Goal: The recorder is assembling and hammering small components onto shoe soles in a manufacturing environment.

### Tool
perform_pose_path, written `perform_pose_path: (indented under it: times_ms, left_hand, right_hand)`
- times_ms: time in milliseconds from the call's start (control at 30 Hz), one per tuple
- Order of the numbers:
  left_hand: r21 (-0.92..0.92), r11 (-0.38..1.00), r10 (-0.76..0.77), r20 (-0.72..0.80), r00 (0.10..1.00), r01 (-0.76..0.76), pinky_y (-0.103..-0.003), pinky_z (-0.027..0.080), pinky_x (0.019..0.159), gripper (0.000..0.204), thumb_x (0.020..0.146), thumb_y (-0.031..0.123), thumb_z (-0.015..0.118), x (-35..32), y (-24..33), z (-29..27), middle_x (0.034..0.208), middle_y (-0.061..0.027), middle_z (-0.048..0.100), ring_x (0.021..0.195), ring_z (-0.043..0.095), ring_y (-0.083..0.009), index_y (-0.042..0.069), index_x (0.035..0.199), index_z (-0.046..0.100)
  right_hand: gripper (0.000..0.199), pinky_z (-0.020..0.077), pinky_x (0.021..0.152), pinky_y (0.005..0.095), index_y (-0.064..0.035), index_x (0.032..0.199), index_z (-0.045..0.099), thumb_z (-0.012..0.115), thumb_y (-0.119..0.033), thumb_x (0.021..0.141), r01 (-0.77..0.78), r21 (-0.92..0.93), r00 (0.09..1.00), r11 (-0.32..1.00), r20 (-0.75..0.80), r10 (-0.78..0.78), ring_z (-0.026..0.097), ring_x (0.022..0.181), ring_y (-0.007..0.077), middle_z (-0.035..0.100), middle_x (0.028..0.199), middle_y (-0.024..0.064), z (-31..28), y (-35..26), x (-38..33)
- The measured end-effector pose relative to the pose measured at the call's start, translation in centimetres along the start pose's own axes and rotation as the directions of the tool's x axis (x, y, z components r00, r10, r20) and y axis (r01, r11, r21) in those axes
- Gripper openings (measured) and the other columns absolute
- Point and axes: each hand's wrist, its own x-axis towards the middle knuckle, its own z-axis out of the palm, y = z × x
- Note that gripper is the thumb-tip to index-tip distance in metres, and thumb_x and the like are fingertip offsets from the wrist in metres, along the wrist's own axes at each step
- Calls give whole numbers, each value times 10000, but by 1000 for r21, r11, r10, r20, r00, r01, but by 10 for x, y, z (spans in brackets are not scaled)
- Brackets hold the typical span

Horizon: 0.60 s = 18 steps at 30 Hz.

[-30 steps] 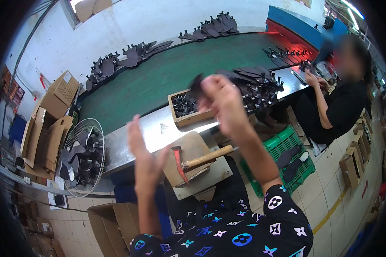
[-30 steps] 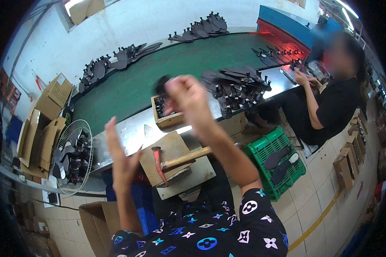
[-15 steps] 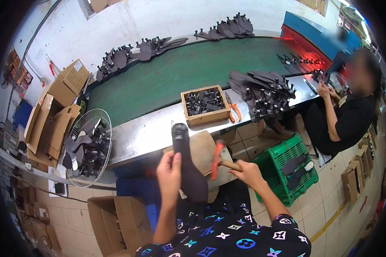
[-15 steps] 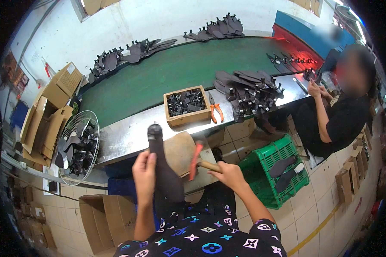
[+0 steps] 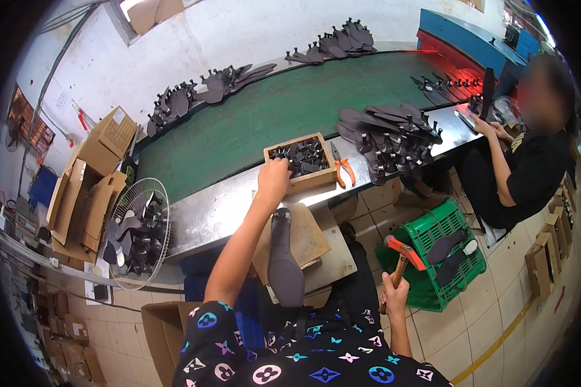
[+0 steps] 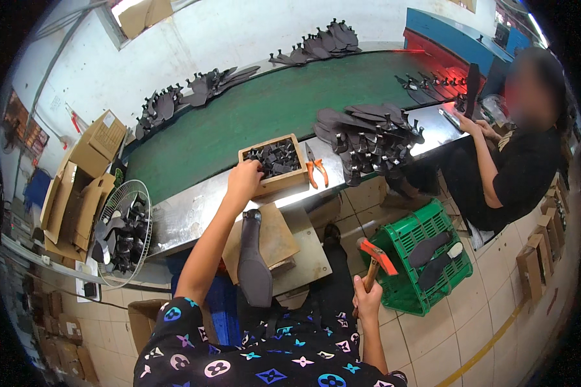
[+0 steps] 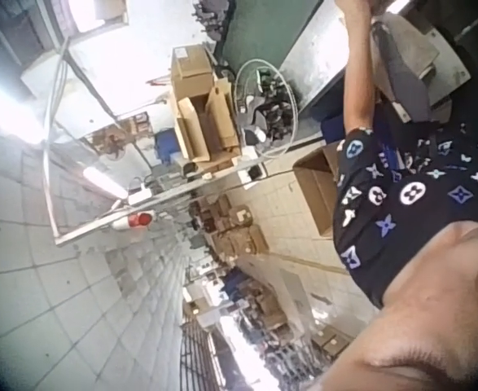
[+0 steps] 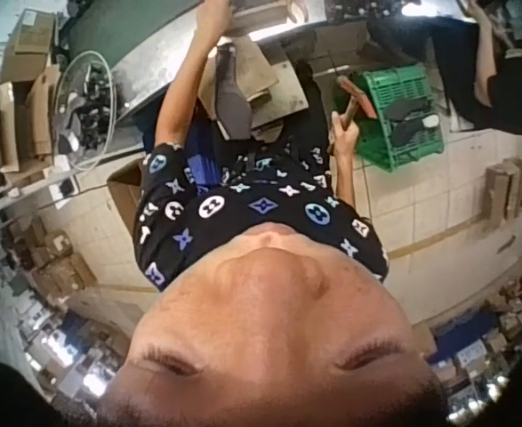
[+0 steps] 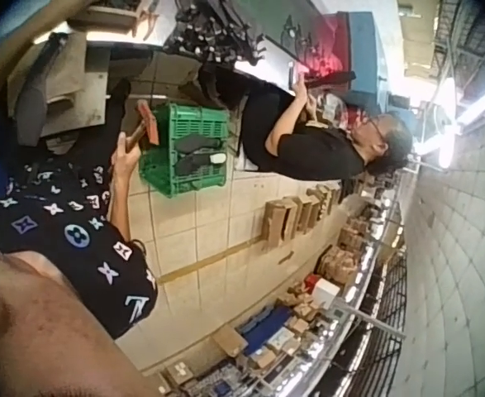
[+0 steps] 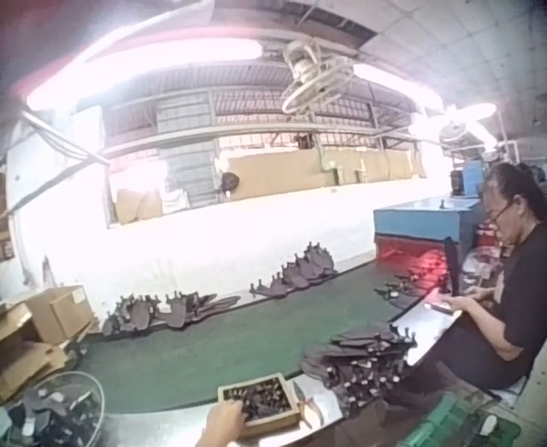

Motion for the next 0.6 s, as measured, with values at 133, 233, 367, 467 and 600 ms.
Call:
perform_pose_path:
  times_ms: [133,233,367,467,600]
  left_hand:
    - [8,997,-72,273,959,73,-430,550,684,130,790,46,692,18,-21,18,845,-232,696,811,695,-384,-7,908,696]
    - [-62,998,-9,241,970,24,-406,559,701,207,735,-25,723,14,-20,15,821,-227,703,788,722,-323,-71,933,686]
    - [-472,854,-148,179,973,217,-336,555,658,217,754,-27,734,8,-20,-1,807,-194,721,738,722,-220,-72,958,674]
    - [-508,796,-321,108,941,330,-299,532,648,241,800,-17,720,1,-19,-20,769,-172,716,692,697,-175,-79,1023,651]
    - [-621,739,-386,-72,920,262,-273,517,632,243,841,29,732,-12,-16,-41,784,-140,734,676,664,-116,-49,1054,644]
  right_hand:
    - [293,292,336,235,-85,765,459,667,-179,950,86,-113,996,990,30,-84,363,351,54,419,521,-36,3,-8,8]
    - [292,293,340,235,-81,763,462,666,-177,950,114,-115,992,987,69,-107,368,351,56,426,517,-34,8,-14,13]
    - [292,294,343,234,-71,746,483,666,-174,949,149,-87,983,985,122,-138,372,351,57,429,510,-33,23,-28,22]
    - [303,292,343,231,-65,726,498,674,-179,945,168,-113,977,979,149,-151,377,352,55,435,507,-34,37,-45,30]
    - [246,277,366,228,-37,760,618,695,-193,934,255,-46,941,966,241,-237,414,385,38,491,524,-44,67,-82,32]
